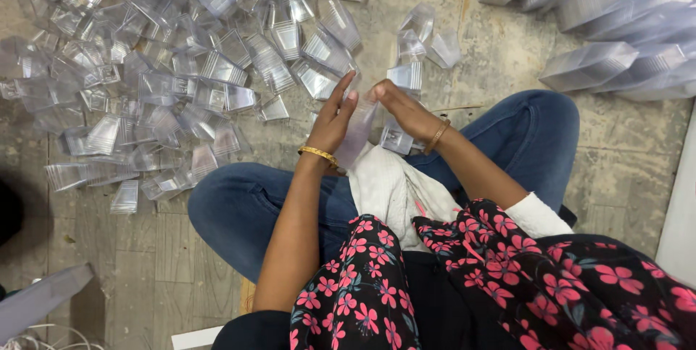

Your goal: The person sits on the floor and stacks loose clear plastic cups into nested stacks by hand, picking cups one at a time from the pile on the floor and adding them to a stack held in the other hand, placing completed stacks with the other stacked cups.

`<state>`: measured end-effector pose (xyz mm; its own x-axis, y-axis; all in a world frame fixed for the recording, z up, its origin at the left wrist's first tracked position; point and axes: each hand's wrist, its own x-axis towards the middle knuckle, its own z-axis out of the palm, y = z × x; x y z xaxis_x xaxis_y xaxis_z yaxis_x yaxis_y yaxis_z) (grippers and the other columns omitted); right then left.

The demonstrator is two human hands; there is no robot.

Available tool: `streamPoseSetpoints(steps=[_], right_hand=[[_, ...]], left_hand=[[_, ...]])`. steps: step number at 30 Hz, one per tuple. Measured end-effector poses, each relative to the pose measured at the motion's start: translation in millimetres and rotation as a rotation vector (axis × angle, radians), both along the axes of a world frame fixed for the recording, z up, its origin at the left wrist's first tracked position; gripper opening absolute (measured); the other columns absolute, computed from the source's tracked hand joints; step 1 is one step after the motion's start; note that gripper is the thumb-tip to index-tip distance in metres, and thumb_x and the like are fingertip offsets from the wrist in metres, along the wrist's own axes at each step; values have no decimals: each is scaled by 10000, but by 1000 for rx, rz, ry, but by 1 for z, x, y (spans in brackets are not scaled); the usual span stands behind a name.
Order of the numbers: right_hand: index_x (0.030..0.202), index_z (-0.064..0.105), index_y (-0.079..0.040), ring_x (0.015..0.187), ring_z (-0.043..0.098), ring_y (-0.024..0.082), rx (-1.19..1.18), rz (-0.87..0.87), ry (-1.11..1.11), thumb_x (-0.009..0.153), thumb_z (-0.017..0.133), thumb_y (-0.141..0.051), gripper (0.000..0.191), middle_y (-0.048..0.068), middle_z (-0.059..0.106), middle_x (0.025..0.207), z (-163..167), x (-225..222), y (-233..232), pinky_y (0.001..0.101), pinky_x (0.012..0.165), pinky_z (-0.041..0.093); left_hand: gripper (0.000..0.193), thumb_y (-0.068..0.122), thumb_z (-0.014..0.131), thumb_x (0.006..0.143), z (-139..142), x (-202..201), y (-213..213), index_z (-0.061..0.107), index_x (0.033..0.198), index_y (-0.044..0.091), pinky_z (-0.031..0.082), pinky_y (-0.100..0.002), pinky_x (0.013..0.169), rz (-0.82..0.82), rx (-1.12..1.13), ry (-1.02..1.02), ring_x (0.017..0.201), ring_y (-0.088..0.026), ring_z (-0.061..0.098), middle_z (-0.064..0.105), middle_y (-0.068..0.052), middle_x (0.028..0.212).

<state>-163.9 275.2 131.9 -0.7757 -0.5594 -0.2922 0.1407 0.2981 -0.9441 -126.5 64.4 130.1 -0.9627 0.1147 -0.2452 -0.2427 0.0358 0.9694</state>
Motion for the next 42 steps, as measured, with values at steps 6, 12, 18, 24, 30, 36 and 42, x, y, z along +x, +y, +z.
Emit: streamPoseSetpoints(steps=[6,12,18,24,30,36,42], right_hand=[[1373,621,-118,1337,584,162,-145,-53,-313,1013,376,-595,645,50,631,1430,15,-27,37,390,1085,479],[1046,738,-76,985,666,349,539,-120,758,801,742,-82,244,162,675,1060,-15,-90,50,421,875,550],[974,705,-60,860,692,315,512,-284,896,923,731,-59,58,139,678,957,-36,-115,51,407,772,566],[1053,727,-39,796,645,107,68,77,-18,986,709,-159,138,47,713,891,-34,-78,25,299,730,547],[1037,746,-64,771,708,166,252,35,227,938,711,-153,139,82,745,859,-27,-62,-3,319,720,554],[1018,677,-28,985,565,410,572,-383,912,758,775,-10,279,192,577,1051,-26,-122,23,466,871,484],[971,742,-70,918,720,239,537,-447,567,851,768,-31,129,93,728,988,-27,-133,44,332,831,579]], left_hand=[[429,431,577,1038,8,3,2,575,1331,117,389,-261,680,112,-14,-75,750,-86,456,531,-7,860],[383,460,626,986,11,2,3,589,1186,136,312,-275,571,188,-73,-190,629,-80,376,444,36,683],[483,539,629,933,13,7,-1,587,1254,180,496,-310,759,191,-280,-236,795,-140,624,675,-36,882],[631,529,601,958,15,5,-1,483,1500,230,527,-337,853,11,-250,-86,882,-177,671,723,-126,1095],[486,466,556,1004,16,7,1,575,1409,199,524,-306,824,7,-180,2,823,-155,618,691,-59,1259],[428,470,509,1070,3,2,-4,624,1364,181,489,-297,854,114,-200,-42,885,-132,590,690,-107,1027],[439,486,501,1055,8,2,-4,614,1349,180,483,-314,881,131,-196,-45,916,-170,587,671,-59,1021]])
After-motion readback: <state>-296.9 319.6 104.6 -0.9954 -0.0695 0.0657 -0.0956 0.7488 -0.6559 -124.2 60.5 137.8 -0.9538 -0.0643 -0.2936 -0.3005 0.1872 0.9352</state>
